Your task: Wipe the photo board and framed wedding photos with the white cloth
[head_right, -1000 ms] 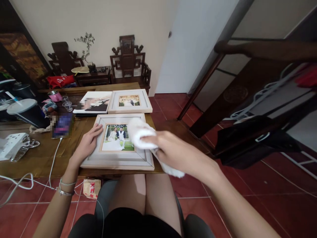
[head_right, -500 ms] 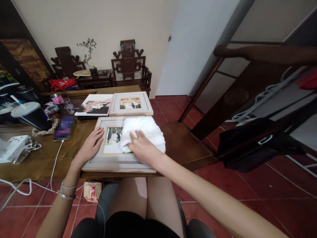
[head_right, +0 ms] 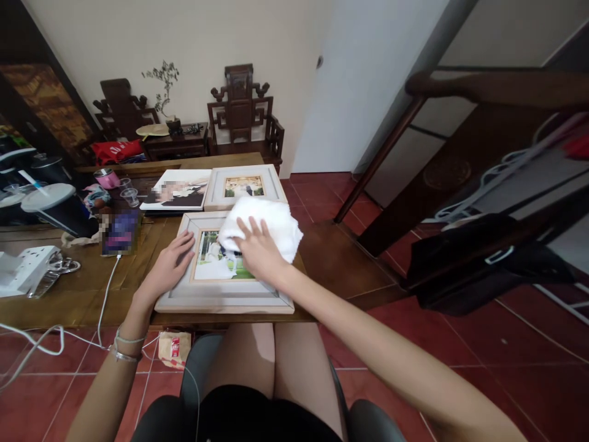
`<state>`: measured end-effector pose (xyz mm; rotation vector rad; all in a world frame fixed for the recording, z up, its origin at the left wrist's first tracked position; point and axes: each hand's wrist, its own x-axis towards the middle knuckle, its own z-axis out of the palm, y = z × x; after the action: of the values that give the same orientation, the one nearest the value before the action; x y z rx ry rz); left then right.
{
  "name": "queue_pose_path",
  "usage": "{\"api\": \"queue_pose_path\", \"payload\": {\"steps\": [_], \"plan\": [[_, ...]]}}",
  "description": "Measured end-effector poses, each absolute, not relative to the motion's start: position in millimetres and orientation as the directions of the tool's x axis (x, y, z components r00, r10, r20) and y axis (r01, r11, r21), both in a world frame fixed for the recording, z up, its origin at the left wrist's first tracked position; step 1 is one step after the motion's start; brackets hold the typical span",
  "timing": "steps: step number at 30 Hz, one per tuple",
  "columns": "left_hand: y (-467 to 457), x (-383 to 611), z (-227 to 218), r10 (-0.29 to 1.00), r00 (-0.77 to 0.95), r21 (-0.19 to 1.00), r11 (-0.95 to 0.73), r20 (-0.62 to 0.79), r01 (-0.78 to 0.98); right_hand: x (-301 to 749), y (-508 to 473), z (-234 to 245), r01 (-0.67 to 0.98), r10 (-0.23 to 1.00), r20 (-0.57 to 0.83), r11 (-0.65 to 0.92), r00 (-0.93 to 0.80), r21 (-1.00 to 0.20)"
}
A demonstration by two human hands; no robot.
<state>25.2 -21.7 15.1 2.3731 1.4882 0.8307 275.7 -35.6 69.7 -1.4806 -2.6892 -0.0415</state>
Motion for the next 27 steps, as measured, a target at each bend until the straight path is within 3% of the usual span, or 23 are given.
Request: {"api": "queue_pose_path", "payload": {"steps": [3, 6, 12, 16, 23, 27], "plan": [[-23, 26, 15, 0.882, 0.325, 0.465, -0.458, 0.340, 0.758, 272, -1, 59, 0.847, 0.842, 0.098, 0.521, -0.531, 0.105], [-24, 27, 15, 0.888, 0.301, 0.467, -0.442, 0.346, 0.766, 275, 1, 55, 0.786, 0.787, 0.057, 0.603, -0.614, 0.136], [-25, 28, 16, 0.890, 0.290, 0.469, -0.436, 0.353, 0.768, 303, -69, 86, 0.606, 0.598, -0.104, 0.789, -0.795, -0.097], [-23, 28, 16, 0.884, 0.312, 0.448, -0.449, 0.347, 0.773, 305, -94, 110, 0.641, 0.616, -0.177, 0.746, -0.767, -0.182], [-24, 26, 18, 0.871, 0.352, 0.451, -0.481, 0.343, 0.752, 291, -26, 82, 0.807, 0.807, 0.023, 0.589, -0.591, 0.047], [-26, 27, 19, 0.879, 0.320, 0.468, -0.463, 0.353, 0.753, 293, 19, 70, 0.792, 0.790, 0.089, 0.593, -0.607, 0.144]]}}
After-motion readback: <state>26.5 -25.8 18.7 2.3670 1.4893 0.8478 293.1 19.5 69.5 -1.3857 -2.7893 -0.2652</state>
